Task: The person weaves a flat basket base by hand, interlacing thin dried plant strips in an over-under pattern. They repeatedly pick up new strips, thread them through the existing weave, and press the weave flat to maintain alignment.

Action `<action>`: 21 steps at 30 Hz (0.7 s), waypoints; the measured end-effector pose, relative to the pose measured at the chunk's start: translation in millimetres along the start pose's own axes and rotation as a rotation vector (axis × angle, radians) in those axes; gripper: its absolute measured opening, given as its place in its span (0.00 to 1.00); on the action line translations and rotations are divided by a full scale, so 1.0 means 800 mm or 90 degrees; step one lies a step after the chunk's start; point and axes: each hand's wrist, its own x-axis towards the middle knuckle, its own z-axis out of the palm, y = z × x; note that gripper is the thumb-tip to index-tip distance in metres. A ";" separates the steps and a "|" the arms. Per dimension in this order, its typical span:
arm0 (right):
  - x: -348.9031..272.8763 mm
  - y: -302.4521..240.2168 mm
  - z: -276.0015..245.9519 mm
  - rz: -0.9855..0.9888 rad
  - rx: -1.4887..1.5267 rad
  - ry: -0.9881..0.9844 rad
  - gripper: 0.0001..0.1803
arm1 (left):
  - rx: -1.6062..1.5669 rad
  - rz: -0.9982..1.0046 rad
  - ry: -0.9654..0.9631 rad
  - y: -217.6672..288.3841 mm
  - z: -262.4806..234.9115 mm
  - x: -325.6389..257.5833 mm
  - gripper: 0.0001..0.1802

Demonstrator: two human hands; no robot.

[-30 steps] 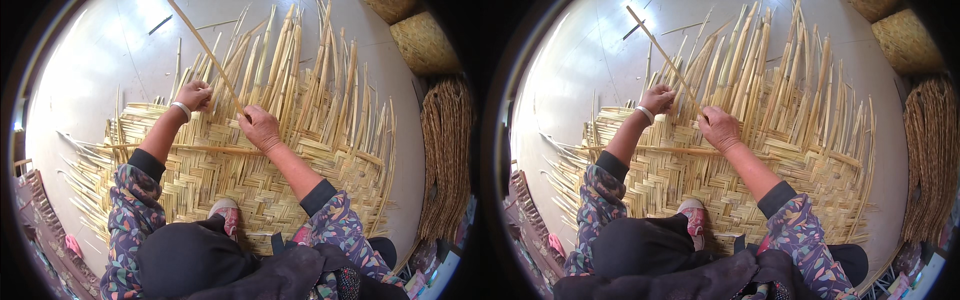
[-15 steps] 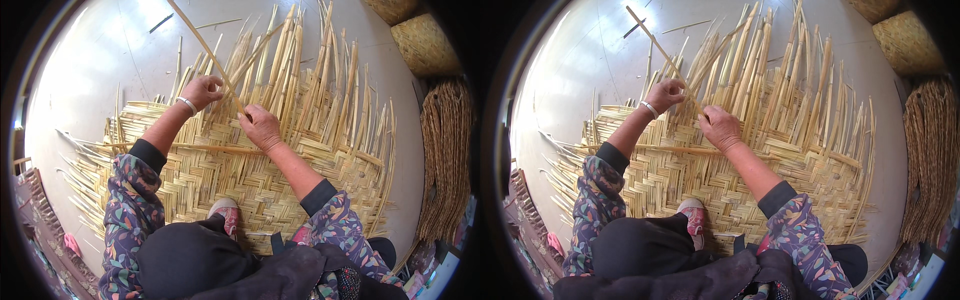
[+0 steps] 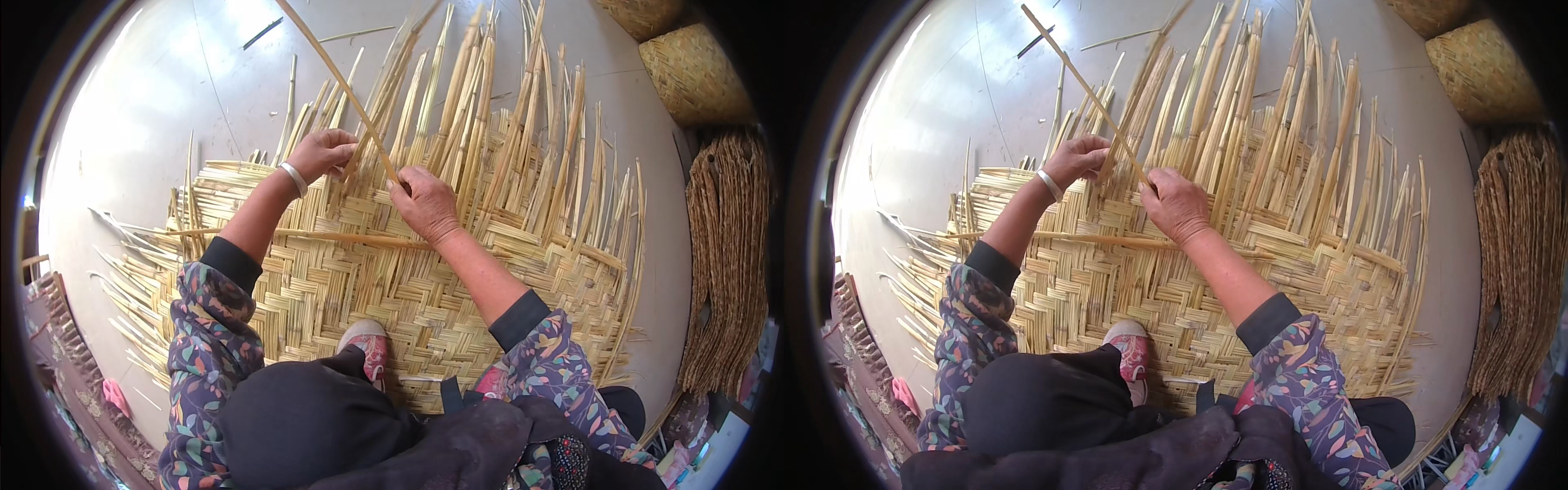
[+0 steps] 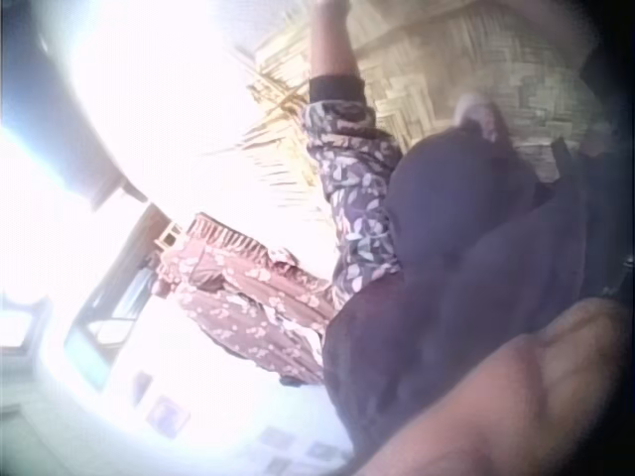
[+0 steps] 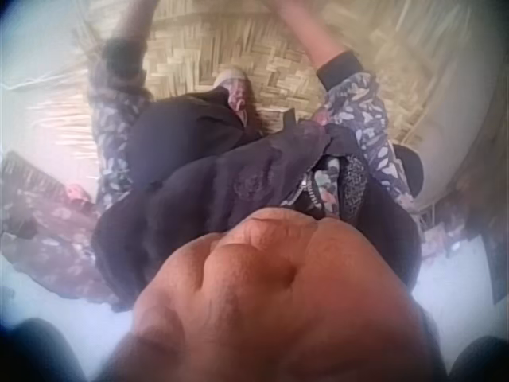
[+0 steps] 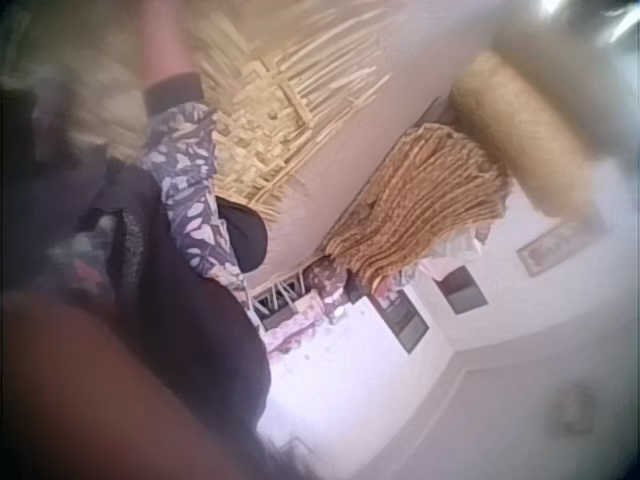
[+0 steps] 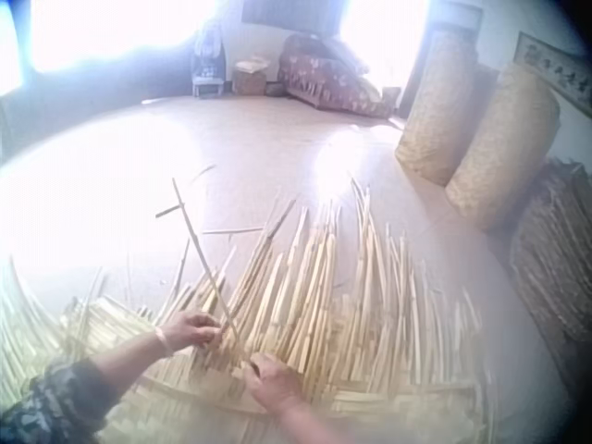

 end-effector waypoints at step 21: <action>-0.009 -0.002 -0.002 -0.042 -0.006 0.028 0.09 | -0.220 -0.056 -0.307 0.012 -0.005 -0.013 0.12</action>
